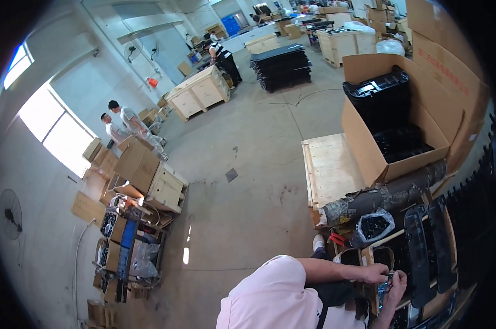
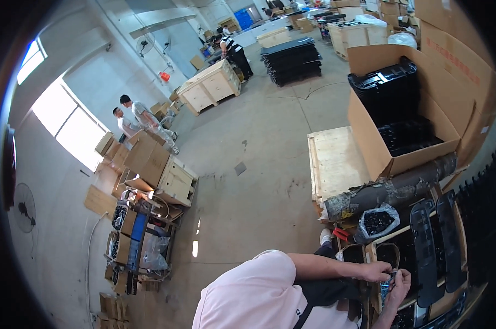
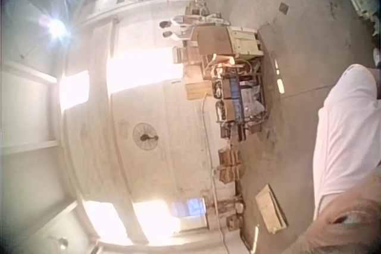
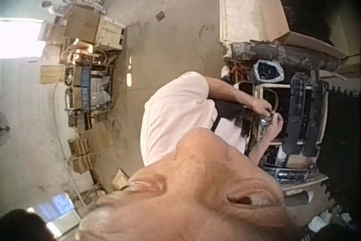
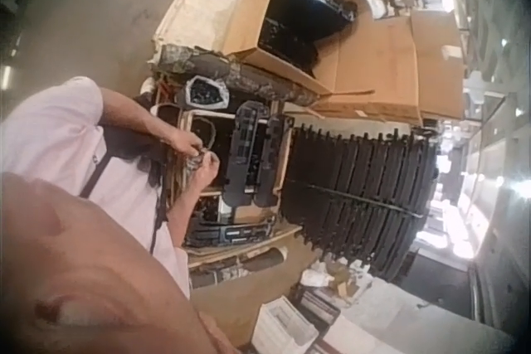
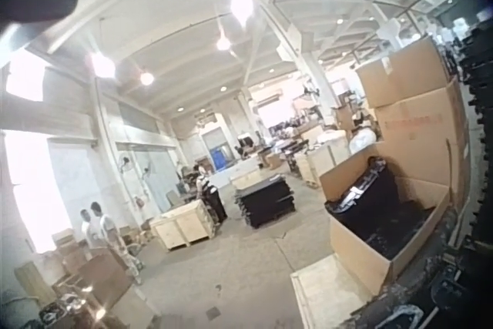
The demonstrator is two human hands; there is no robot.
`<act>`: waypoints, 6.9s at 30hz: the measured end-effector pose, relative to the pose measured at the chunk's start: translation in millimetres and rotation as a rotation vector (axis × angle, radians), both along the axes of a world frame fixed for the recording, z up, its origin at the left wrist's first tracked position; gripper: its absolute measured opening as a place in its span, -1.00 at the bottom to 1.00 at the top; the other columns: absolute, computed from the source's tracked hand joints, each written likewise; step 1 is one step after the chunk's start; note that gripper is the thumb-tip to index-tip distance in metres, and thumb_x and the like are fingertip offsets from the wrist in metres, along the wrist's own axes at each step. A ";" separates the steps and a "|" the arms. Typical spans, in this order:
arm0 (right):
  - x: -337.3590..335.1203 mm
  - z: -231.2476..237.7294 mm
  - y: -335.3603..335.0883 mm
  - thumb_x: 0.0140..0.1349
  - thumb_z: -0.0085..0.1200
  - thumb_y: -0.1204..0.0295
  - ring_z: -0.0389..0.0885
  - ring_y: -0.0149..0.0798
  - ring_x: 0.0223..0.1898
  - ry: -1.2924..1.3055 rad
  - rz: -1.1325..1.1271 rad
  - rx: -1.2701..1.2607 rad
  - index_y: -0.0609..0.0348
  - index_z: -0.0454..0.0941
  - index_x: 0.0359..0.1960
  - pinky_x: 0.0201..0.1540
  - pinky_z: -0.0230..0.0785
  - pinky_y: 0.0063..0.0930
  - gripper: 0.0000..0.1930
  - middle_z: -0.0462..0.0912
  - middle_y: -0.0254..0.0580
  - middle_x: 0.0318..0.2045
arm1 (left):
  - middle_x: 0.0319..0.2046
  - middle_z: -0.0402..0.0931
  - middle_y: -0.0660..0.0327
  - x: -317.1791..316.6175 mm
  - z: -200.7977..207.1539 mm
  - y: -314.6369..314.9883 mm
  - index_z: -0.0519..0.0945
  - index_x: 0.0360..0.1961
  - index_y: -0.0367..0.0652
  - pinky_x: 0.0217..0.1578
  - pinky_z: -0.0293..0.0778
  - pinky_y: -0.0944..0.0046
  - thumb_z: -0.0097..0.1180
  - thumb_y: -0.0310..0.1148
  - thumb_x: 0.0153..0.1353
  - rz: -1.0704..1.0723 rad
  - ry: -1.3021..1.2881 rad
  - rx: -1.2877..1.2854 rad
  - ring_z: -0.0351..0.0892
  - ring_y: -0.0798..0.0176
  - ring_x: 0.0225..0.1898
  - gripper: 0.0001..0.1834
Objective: Use an electric screwdriver to attach screws to black plastic components and then place them into a box.
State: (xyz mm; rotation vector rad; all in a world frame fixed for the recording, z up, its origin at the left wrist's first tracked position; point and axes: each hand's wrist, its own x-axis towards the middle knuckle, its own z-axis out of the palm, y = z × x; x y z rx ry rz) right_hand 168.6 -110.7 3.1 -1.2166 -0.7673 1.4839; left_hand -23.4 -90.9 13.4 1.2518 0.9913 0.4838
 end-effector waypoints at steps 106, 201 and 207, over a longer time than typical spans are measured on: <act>115.8 32.7 -18.9 0.28 0.07 0.50 0.63 -0.13 -0.21 -0.970 -0.381 -0.001 0.19 0.62 -0.10 -0.11 0.48 -0.20 -0.81 0.60 -0.12 -0.31 | -0.10 0.53 0.10 148.7 10.7 102.6 0.43 0.15 -0.20 -0.02 0.55 0.11 0.06 -0.61 0.24 -0.355 0.158 0.599 0.59 0.11 -0.09 -0.57; -216.4 44.7 23.8 0.33 0.08 0.59 0.33 -0.62 -0.62 -0.286 0.358 -0.062 0.19 0.57 -0.14 -0.58 0.09 -0.70 -0.88 0.55 -0.44 -0.53 | -0.30 0.58 0.22 -246.3 13.4 -9.9 0.54 0.09 -0.21 -0.30 0.54 0.25 0.16 -0.35 0.35 0.163 -0.105 0.076 0.58 0.34 -0.30 -0.68; -243.3 47.8 28.4 0.32 0.08 0.62 0.34 -0.62 -0.60 -0.315 0.379 -0.042 0.21 0.57 -0.16 -0.57 0.08 -0.72 -0.88 0.59 -0.39 -0.47 | -0.28 0.62 0.19 -275.6 18.3 -9.1 0.54 0.04 -0.24 -0.28 0.56 0.21 0.19 -0.35 0.34 0.202 -0.089 0.156 0.60 0.31 -0.27 -0.69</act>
